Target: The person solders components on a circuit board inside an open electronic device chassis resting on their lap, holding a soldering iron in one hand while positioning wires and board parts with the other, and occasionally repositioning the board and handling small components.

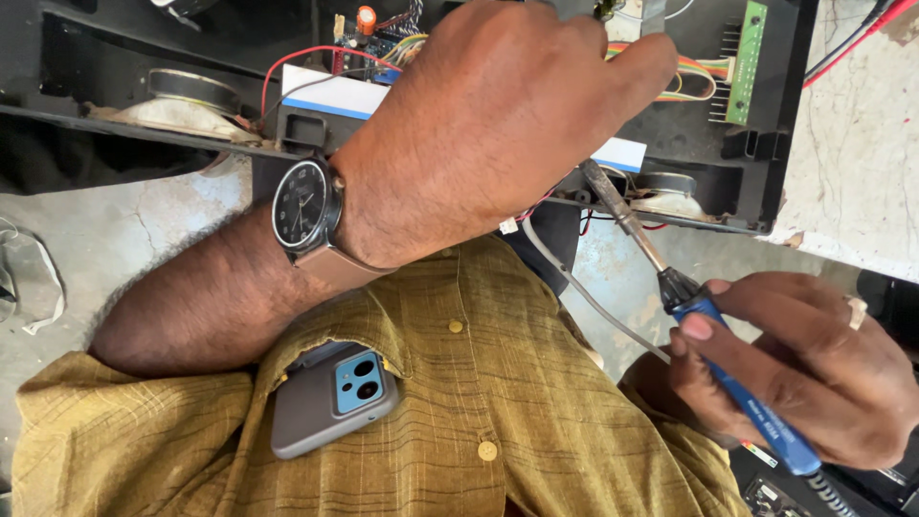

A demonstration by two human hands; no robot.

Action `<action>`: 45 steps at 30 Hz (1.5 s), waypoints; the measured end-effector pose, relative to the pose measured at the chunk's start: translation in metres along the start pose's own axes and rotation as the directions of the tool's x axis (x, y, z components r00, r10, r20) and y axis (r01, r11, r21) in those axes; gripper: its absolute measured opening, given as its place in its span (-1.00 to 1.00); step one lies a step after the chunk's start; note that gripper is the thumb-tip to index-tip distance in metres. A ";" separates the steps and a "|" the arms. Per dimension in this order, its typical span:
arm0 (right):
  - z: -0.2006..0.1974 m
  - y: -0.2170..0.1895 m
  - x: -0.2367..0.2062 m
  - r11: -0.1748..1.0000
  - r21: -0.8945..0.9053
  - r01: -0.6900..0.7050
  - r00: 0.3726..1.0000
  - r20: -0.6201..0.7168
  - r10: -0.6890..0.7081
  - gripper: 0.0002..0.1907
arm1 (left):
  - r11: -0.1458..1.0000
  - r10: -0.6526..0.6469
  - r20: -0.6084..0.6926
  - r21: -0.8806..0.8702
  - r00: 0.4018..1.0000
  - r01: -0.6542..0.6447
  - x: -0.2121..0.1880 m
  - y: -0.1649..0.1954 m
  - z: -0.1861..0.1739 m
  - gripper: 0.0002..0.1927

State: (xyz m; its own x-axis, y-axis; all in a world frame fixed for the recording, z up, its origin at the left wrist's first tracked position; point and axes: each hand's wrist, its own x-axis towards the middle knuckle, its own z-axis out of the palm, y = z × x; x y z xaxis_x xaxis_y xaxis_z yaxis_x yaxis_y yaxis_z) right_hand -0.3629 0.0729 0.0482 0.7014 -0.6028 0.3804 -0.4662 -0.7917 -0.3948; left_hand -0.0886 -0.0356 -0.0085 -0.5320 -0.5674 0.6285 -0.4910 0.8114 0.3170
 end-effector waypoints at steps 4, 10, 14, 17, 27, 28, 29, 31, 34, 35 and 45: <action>0.002 -0.008 0.006 0.997 -0.078 0.018 1.000 -0.015 -0.019 -0.75 | 1.000 -0.012 0.026 -0.011 1.000 0.012 0.002 0.001 0.000 -0.81; 0.000 -0.029 0.018 0.974 -0.218 -0.068 0.996 0.034 0.077 -0.76 | 1.000 0.002 0.032 0.004 0.999 -0.002 0.004 0.001 -0.001 -0.78; -0.004 -0.039 0.026 0.961 -0.207 -0.184 0.974 0.096 0.207 -0.77 | 1.000 -0.003 0.064 0.022 0.998 0.001 0.008 0.001 0.000 -0.80; -0.005 -0.038 0.029 0.960 -0.220 -0.173 0.976 0.096 0.198 -0.78 | 1.000 -0.001 0.083 0.014 0.997 -0.001 0.009 0.000 -0.002 -0.79; -0.005 -0.025 0.025 0.975 -0.215 -0.049 0.995 0.076 0.067 -0.79 | 0.994 0.011 0.110 0.110 0.994 -0.023 0.015 0.003 -0.003 -0.81; -0.004 -0.024 0.025 0.973 -0.227 -0.025 0.997 0.061 0.039 -0.79 | 0.993 0.012 0.114 0.112 0.993 -0.025 0.015 0.003 -0.004 -0.80; -0.004 -0.025 0.026 0.972 -0.230 -0.040 0.997 0.055 0.054 -0.79 | 0.993 0.014 0.118 0.114 0.993 -0.028 0.016 0.003 -0.004 -0.79; -0.002 -0.028 0.027 0.969 -0.239 -0.071 0.996 0.037 0.082 -0.79 | 0.994 0.021 0.110 0.104 0.994 -0.032 0.017 0.002 -0.003 -0.78; -0.007 -0.034 0.030 0.960 -0.231 -0.155 0.981 0.075 0.177 -0.80 | 0.994 0.020 0.125 0.106 0.992 -0.033 0.017 0.002 -0.003 -0.78; -0.009 -0.034 0.031 0.963 -0.212 -0.164 0.978 0.096 0.187 -0.79 | 0.993 0.018 0.132 0.110 0.991 -0.032 0.018 0.002 -0.003 -0.78; -0.017 -0.028 0.040 0.964 -0.132 -0.230 0.959 0.136 0.248 -0.80 | 0.980 0.034 0.142 0.188 0.989 -0.060 0.017 0.002 -0.001 -0.78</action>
State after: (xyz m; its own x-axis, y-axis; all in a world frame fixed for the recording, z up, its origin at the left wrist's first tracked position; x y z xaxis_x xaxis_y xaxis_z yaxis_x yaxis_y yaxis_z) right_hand -0.3308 0.0694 0.0884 0.6308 -0.7606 0.1533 -0.6821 -0.6378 -0.3576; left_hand -0.0983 -0.0439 0.0035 -0.6407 -0.5540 0.5317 -0.5789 0.8034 0.1394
